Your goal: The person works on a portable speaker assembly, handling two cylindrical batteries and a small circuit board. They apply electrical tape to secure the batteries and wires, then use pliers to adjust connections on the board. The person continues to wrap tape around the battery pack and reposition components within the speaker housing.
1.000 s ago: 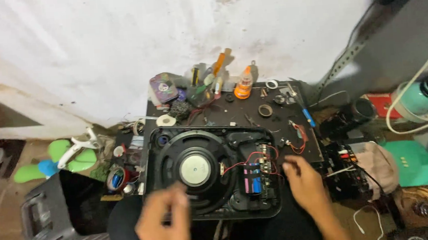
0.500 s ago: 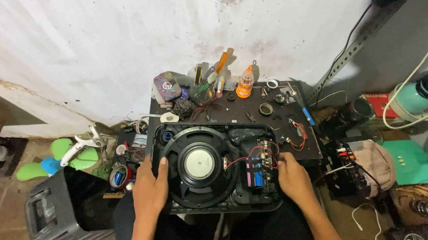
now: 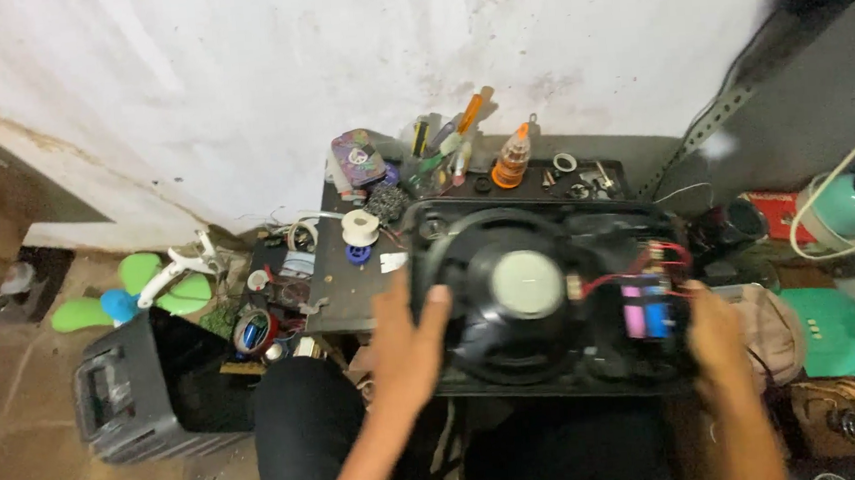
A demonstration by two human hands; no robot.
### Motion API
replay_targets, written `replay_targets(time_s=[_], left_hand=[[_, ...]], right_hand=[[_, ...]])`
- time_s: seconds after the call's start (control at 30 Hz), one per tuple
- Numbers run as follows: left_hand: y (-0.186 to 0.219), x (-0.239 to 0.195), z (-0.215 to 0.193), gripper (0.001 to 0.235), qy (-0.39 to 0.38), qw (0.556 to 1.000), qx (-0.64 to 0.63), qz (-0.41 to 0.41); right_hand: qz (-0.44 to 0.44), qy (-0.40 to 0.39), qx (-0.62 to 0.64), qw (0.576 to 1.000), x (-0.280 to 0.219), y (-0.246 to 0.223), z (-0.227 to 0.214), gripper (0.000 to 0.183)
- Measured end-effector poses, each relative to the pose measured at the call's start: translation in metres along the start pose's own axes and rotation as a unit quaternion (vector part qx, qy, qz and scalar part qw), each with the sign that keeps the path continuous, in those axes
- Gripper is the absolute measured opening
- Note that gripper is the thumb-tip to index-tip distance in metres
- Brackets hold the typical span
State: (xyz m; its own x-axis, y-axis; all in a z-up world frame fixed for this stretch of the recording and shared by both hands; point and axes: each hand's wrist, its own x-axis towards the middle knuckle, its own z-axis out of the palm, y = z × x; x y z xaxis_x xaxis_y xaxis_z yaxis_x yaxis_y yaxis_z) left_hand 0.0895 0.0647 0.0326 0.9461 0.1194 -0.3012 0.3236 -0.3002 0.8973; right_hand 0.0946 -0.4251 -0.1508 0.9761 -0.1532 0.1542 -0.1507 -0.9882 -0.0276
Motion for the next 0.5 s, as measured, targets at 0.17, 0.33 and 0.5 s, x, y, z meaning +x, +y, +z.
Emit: replay_targets(time_s=[0.17,0.33,0.5], left_hand=[[0.010,-0.023,0.042,0.085,-0.041,0.996,-0.023,0.073],[0.008,-0.049,0.086,0.095,-0.013,0.984,-0.096,0.147],[0.027,-0.085,0.090,0.093,0.011,0.964,-0.138,0.228]], right_hand=[[-0.021,0.070,-0.119,0.990,-0.003,0.098,0.013,0.030],[-0.157,0.060,0.162,0.972,0.001,0.181,0.060,0.078],[0.064,-0.031,0.166,0.983,-0.009,0.201,0.021,0.074]])
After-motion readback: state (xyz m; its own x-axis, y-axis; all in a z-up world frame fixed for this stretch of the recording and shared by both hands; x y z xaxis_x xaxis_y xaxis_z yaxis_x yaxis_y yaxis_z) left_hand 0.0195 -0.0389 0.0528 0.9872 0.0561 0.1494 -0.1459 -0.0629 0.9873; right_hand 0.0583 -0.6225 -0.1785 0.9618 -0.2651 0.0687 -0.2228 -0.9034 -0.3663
